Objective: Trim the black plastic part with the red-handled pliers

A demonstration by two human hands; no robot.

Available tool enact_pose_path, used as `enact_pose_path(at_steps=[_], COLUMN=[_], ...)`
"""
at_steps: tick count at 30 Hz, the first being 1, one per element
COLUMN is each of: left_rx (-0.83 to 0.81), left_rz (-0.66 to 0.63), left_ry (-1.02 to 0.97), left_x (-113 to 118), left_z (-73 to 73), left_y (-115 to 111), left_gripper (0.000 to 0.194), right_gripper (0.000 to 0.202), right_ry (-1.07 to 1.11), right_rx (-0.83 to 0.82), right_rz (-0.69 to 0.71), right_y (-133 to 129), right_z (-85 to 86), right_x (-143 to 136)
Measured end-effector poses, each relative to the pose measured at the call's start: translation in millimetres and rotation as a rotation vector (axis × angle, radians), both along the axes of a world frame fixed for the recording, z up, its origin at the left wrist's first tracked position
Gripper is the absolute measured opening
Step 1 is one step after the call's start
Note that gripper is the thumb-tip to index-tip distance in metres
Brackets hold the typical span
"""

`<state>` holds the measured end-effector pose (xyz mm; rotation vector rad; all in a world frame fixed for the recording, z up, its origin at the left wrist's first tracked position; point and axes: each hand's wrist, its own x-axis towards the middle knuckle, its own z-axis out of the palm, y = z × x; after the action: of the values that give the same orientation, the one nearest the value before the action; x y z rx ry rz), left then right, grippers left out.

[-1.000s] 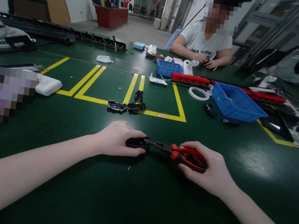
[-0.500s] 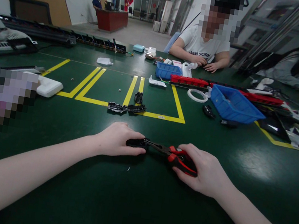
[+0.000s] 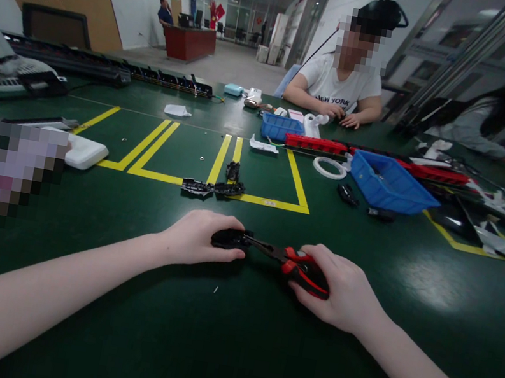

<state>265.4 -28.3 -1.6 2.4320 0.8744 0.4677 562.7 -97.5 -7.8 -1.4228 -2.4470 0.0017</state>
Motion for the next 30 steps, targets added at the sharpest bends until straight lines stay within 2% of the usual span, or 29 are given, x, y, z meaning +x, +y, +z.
enact_pose_path(at_steps=[9, 19, 30], left_rx=[0.062, -0.015, -0.057], left_rz=[-0.002, -0.038, -0.034], left_ry=[-0.014, -0.016, -0.014], left_x=[0, -1, 0], left_z=[-2.0, 11.8, 7.4], left_y=[1, -5, -1], left_gripper=[0.036, 0.031, 0.032], right_gripper=[0.043, 0.041, 0.043], right_ry=[0.035, 0.028, -0.01], right_rx=[-0.035, -0.009, 0.082], right_rz=[-0.001, 0.017, 0.043], right_y=[2, -1, -1], right_z=[-3.0, 0.3, -1.7], right_x=[1, 0, 1])
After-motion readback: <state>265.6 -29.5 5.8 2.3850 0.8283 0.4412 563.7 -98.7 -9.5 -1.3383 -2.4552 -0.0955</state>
